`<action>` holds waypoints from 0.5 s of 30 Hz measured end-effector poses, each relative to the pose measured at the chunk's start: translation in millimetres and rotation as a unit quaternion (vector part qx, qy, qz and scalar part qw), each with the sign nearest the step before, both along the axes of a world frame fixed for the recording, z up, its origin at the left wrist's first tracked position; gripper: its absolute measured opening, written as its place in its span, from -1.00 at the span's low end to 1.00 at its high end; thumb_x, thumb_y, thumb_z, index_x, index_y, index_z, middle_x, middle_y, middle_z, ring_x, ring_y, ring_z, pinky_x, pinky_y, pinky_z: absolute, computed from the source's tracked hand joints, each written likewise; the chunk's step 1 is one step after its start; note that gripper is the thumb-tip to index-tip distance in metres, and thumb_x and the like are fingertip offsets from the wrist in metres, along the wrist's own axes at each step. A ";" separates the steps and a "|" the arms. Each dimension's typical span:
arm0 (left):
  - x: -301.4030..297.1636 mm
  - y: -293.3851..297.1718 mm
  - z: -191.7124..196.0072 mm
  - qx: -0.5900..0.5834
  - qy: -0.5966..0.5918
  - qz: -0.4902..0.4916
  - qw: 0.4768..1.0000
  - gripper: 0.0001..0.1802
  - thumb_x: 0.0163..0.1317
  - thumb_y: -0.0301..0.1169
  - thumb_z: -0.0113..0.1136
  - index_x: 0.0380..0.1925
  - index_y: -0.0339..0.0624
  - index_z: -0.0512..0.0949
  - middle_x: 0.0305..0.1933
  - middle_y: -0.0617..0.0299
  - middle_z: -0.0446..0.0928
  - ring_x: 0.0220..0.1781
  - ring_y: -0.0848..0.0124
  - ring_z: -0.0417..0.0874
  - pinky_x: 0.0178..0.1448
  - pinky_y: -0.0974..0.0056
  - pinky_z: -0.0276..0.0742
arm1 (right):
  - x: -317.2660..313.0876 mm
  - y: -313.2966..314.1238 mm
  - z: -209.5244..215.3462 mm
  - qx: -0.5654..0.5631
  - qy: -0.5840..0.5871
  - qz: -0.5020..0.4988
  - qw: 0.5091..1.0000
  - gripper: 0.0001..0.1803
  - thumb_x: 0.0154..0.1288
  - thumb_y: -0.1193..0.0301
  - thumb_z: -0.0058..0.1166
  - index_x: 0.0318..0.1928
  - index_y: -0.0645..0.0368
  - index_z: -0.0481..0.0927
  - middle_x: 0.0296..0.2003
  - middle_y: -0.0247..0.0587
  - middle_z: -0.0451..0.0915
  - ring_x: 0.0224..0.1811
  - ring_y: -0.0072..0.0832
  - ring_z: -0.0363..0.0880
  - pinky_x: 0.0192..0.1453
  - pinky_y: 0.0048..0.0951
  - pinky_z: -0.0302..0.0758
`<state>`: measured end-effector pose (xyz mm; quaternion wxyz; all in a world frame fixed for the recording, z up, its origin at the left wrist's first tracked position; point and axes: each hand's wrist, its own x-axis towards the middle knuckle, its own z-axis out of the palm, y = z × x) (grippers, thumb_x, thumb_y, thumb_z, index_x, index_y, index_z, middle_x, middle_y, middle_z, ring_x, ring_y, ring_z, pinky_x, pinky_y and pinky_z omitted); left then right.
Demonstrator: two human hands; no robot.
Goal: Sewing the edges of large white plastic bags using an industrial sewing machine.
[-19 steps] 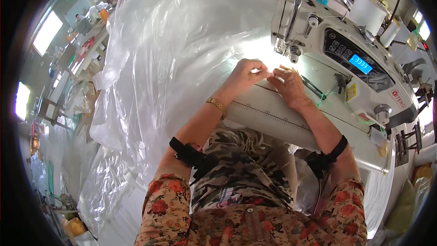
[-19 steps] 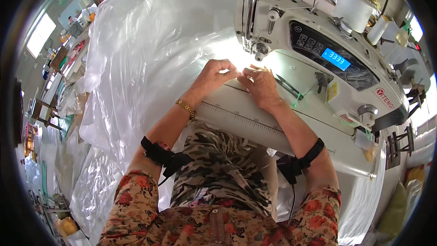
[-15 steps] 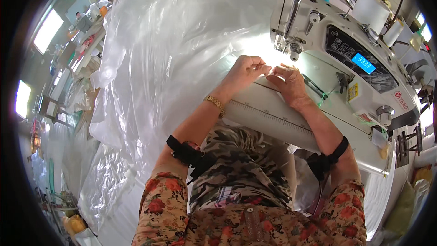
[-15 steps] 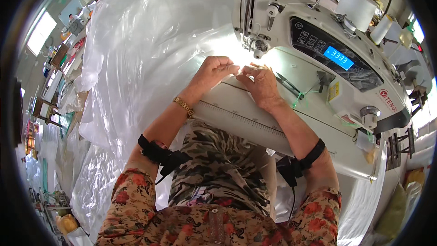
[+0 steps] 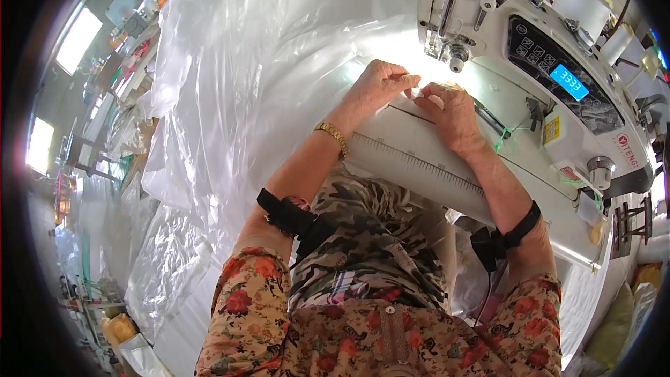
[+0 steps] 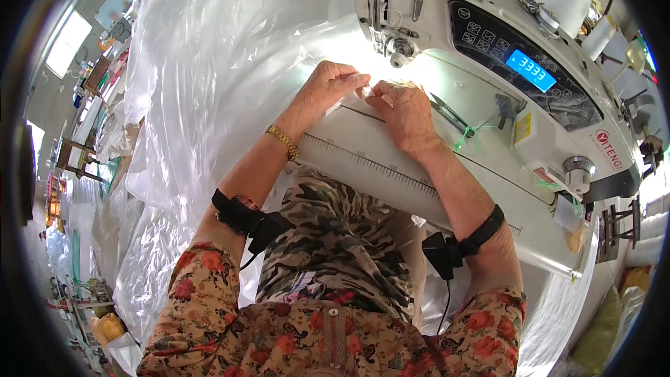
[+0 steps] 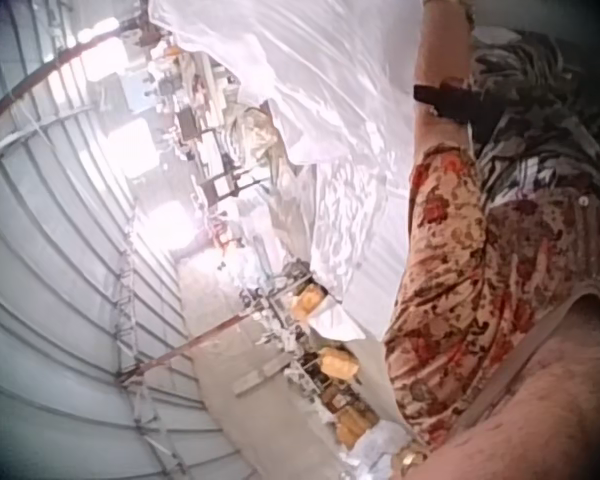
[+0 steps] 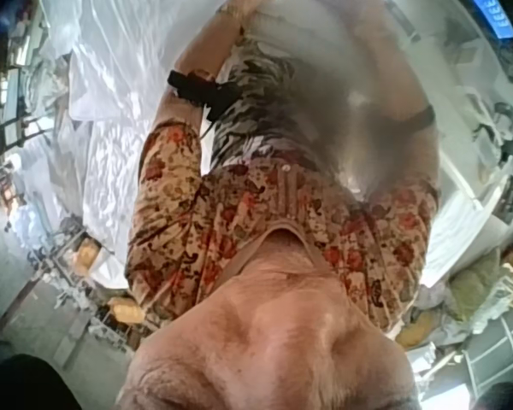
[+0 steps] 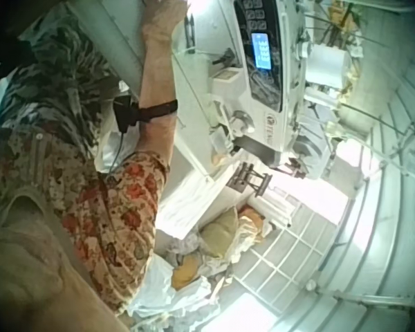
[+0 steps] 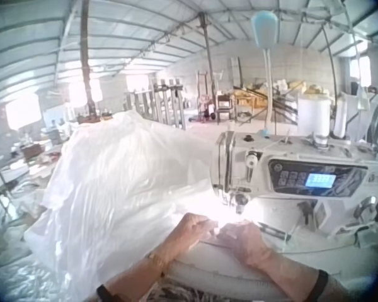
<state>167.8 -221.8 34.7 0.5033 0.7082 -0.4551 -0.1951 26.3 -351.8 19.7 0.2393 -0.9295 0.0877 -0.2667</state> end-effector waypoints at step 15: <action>12.3 -4.4 -18.6 -0.014 -0.039 -0.005 0.999 -0.68 0.15 -0.24 0.40 -0.29 -0.31 0.67 -0.17 0.04 0.64 -0.09 0.28 0.64 0.06 0.20 0.53 | 2.1 2.6 -1.8 0.075 -0.002 -0.039 0.996 -0.88 0.31 0.32 0.22 -0.20 0.05 0.64 -0.35 -0.24 0.71 -0.26 -0.26 0.68 0.02 -0.28 0.51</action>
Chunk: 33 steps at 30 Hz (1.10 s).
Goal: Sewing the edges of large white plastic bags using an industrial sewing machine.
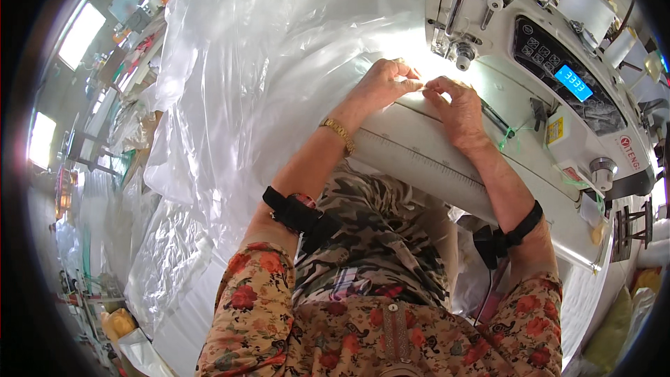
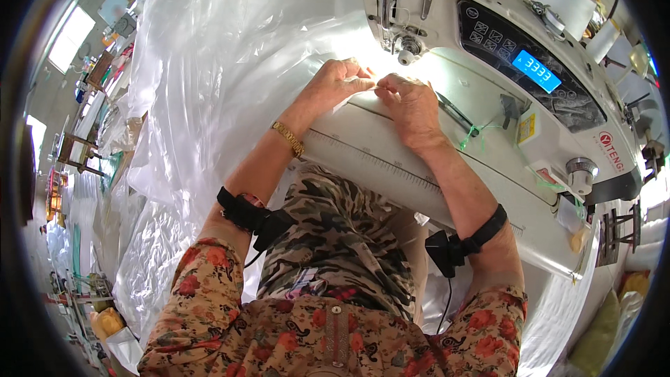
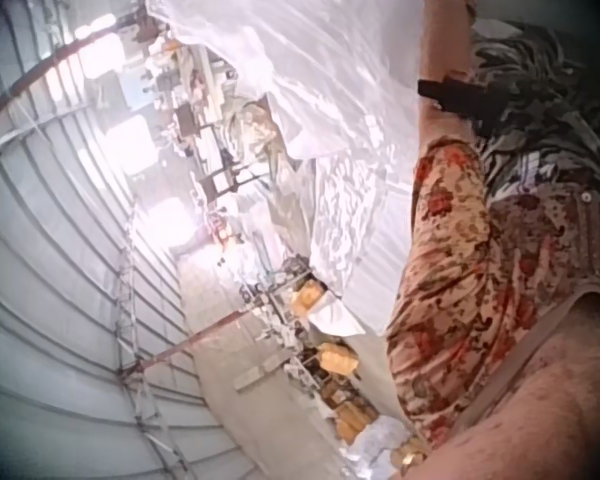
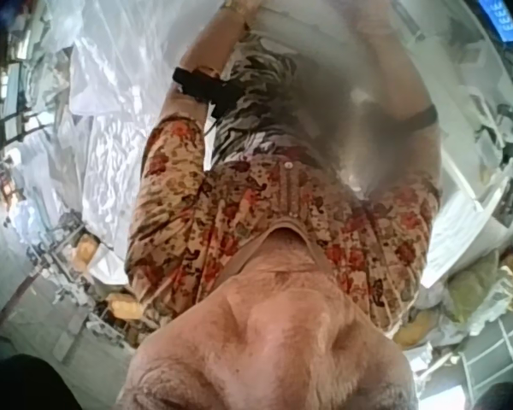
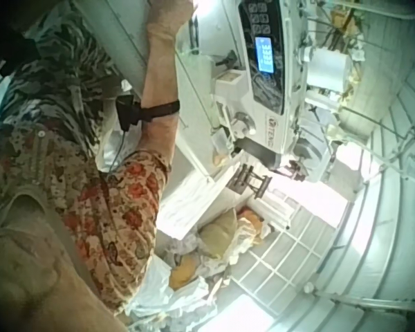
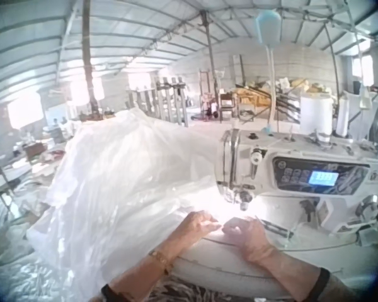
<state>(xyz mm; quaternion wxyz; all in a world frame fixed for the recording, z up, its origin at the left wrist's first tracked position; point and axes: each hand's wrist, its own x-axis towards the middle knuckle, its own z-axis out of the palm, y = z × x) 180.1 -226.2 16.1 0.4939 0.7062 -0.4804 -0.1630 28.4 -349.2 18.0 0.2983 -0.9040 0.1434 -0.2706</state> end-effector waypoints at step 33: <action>-15.2 -7.4 -8.5 0.002 -0.225 0.070 0.972 -0.88 0.12 -0.46 0.23 -0.40 -0.30 0.55 -0.14 -0.04 0.56 -0.05 0.00 0.60 0.08 0.03 0.51 | 7.8 -4.6 -10.1 -0.226 0.015 -0.032 0.974 -0.84 0.26 0.40 0.16 -0.19 0.17 0.64 -0.16 -0.01 0.63 -0.04 -0.07 0.56 0.10 -0.11 0.44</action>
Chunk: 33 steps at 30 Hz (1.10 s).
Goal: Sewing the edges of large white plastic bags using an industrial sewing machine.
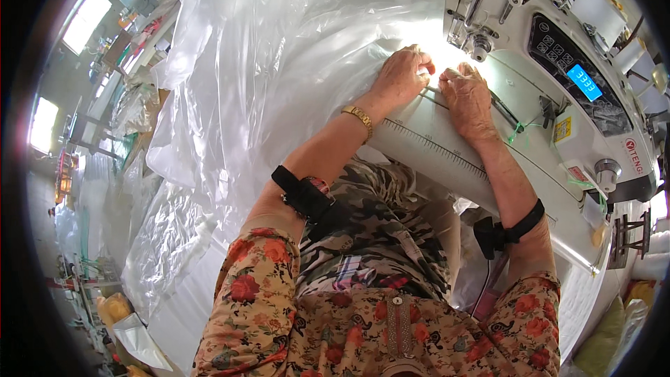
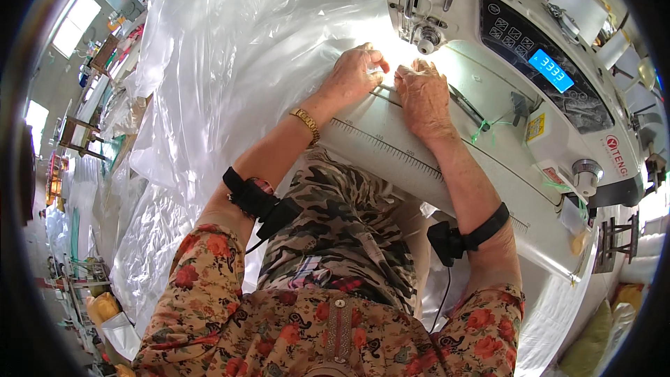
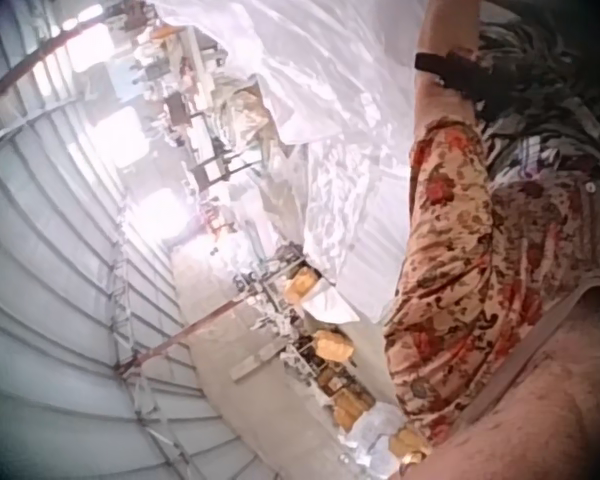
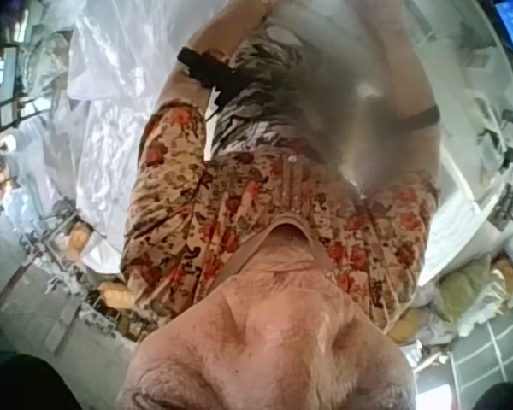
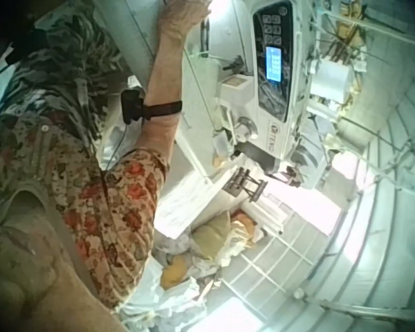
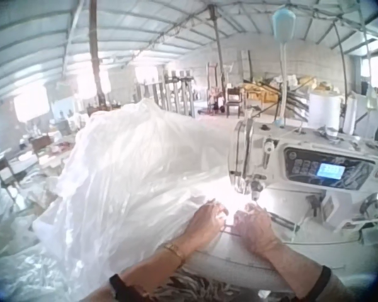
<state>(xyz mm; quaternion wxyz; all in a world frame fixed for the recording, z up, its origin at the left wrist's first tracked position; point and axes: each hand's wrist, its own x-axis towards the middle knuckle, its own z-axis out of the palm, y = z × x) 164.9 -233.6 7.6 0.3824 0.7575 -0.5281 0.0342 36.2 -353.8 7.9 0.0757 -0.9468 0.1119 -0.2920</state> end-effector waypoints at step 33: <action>6.0 -0.5 5.4 0.178 -0.185 -0.030 0.966 -0.75 0.16 -0.63 -0.03 -0.24 -0.58 0.56 0.14 -0.44 0.47 0.12 -0.15 0.60 0.28 0.02 0.51 | -7.7 -0.5 3.0 -0.128 0.103 -0.032 0.986 -0.79 0.24 0.44 0.02 -0.23 0.20 0.70 -0.18 -0.07 0.67 0.04 -0.20 0.58 0.18 -0.10 0.39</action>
